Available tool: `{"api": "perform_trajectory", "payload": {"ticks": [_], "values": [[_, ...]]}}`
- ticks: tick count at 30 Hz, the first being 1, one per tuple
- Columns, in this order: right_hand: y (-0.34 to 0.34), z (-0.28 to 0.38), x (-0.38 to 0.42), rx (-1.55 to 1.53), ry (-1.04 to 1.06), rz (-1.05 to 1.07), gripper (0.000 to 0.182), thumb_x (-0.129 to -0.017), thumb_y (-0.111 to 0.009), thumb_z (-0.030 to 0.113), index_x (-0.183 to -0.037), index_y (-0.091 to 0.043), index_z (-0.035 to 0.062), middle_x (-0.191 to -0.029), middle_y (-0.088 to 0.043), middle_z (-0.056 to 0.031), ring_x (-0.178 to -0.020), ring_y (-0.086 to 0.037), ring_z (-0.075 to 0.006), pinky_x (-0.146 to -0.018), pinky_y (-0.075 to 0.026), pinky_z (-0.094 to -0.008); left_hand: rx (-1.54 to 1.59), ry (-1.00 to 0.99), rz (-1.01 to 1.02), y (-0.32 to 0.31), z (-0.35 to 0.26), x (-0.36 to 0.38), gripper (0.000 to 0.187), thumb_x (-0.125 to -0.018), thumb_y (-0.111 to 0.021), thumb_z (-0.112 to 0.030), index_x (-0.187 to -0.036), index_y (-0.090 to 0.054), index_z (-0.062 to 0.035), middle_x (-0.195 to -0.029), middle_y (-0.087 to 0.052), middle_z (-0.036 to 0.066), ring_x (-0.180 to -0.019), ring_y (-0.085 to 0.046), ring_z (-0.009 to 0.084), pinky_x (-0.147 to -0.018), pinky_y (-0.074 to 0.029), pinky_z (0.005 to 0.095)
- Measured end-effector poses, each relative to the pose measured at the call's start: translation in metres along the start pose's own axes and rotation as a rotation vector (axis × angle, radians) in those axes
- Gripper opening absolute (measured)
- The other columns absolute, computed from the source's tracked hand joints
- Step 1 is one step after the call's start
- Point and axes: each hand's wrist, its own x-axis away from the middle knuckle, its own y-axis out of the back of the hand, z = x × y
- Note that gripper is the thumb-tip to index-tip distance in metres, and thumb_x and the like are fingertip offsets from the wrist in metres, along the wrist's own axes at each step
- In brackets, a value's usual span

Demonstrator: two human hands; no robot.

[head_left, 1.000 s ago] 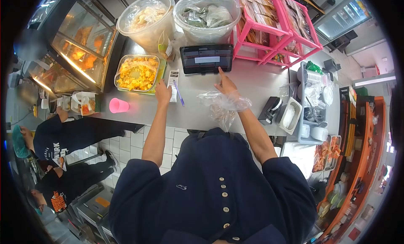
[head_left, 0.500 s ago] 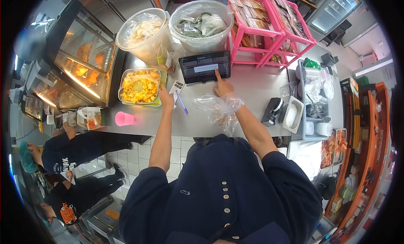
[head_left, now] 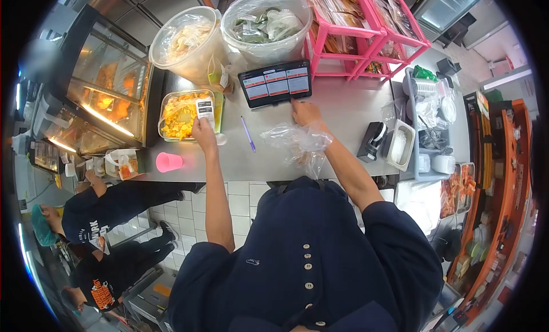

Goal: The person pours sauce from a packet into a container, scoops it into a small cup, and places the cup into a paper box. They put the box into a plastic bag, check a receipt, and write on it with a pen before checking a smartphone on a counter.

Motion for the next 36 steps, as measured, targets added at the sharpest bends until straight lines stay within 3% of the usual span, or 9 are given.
{"api": "perform_trajectory", "payload": {"ticks": [5,9,12,15,18,23,27,31,36], "values": [[0.049,-0.031,0.063,-0.284,-0.132,-0.353,0.031,-0.087,-0.067,0.024,-0.115,-0.067,0.0106,-0.099,-0.07,-0.0122,-0.09,-0.067,-0.0321,-0.08,-0.052,-0.0412,0.027,0.092,0.185,0.011,-0.047,0.045,0.032,-0.096,-0.067,-0.028,-0.097,-0.066,0.0035,-0.084,-0.064,0.004,-0.074,-0.054,0.0094,-0.067,-0.043,0.0256],[0.104,-0.052,0.167,-0.371,-0.478,-0.7,0.025,-0.088,-0.068,0.027,-0.104,-0.069,0.0076,-0.093,-0.068,-0.0082,-0.077,-0.063,-0.0265,-0.073,-0.049,-0.0384,-0.209,-0.156,0.293,0.025,-0.048,0.089,0.023,-0.096,-0.064,-0.019,-0.104,-0.067,0.0027,-0.09,-0.065,0.003,-0.078,-0.056,0.008,-0.071,-0.047,0.0256],[0.105,-0.074,0.236,-0.367,-0.824,-0.841,0.024,-0.088,-0.069,0.029,-0.098,-0.067,0.0072,-0.085,-0.064,-0.0071,-0.069,-0.057,-0.0243,-0.069,-0.046,-0.0384,-0.088,0.256,0.442,0.038,-0.039,0.12,0.015,-0.092,-0.062,-0.01,-0.094,-0.062,0.0043,-0.086,-0.065,0.003,-0.077,-0.058,0.011,-0.072,-0.047,0.026],[0.085,-0.094,0.268,-0.487,-0.912,-0.736,0.023,-0.089,-0.069,0.03,-0.094,-0.066,0.0072,-0.081,-0.06,-0.0082,-0.066,-0.052,-0.0242,-0.067,-0.044,-0.0407,-0.22,0.221,0.625,0.04,-0.028,0.143,0.009,-0.088,-0.058,-0.005,-0.091,-0.062,0.0029,-0.08,-0.064,0.003,-0.074,-0.056,0.009,-0.068,-0.046,0.0273],[0.094,-0.11,0.276,-0.101,-0.951,-0.932,0.027,-0.09,-0.068,0.031,-0.1,-0.067,0.0066,-0.09,-0.064,-0.0115,-0.071,-0.057,-0.0255,-0.071,-0.046,-0.0389,-0.324,0.105,0.831,0.032,-0.032,0.158,0.006,-0.086,-0.058,-0.004,-0.085,-0.062,0.0009,-0.072,-0.061,0.003,-0.069,-0.053,0.0069,-0.063,-0.044,0.0267],[0.14,-0.132,0.274,-0.3,-0.961,-0.741,0.032,-0.09,-0.066,0.031,-0.092,-0.074,-0.0002,-0.069,-0.069,-0.0126,-0.061,-0.067,-0.0251,-0.06,-0.05,-0.0374,-0.352,0.202,1.067,0.004,-0.081,0.177,0.022,-0.091,-0.067,-0.02,-0.089,-0.067,0.0015,-0.071,-0.066,0.004,-0.066,-0.055,0.0069,-0.062,-0.045,0.027],[0.142,-0.095,0.255,-0.767,-0.945,-0.253,0.039,-0.094,-0.063,0.033,-0.117,-0.065,0.0018,-0.079,-0.071,-0.0137,-0.049,-0.064,-0.0166,-0.045,-0.049,-0.0307,-0.24,0.155,1.106,-0.02,-0.086,0.19,0.024,-0.093,-0.066,-0.021,-0.101,-0.07,0.0016,-0.078,-0.069,0.006,-0.072,-0.059,0.0084,-0.067,-0.048,0.0275],[0.094,-0.09,0.238,-1.097,-1.175,-0.281,0.043,-0.095,-0.063,0.032,-0.129,-0.054,0.0075,-0.117,-0.061,-0.0159,-0.061,-0.067,-0.0219,-0.051,-0.052,-0.0335,-0.159,0.17,1.12,-0.039,-0.104,0.202,0.024,-0.093,-0.065,-0.02,-0.102,-0.069,0.0019,-0.081,-0.07,0.006,-0.074,-0.06,0.0083,-0.069,-0.048,0.0262],[0.075,-0.095,0.228,-1.415,-1.317,-0.516,0.031,-0.095,-0.065,0.033,-0.116,-0.056,0.0115,-0.1,-0.056,-0.0077,-0.074,-0.067,-0.0241,-0.062,-0.053,-0.034,-0.103,0.22,1.146,-0.047,-0.105,0.215,0.023,-0.094,-0.064,-0.019,-0.101,-0.068,0.0025,-0.079,-0.068,0.003,-0.074,-0.059,0.0068,-0.068,-0.047,0.025]]}}
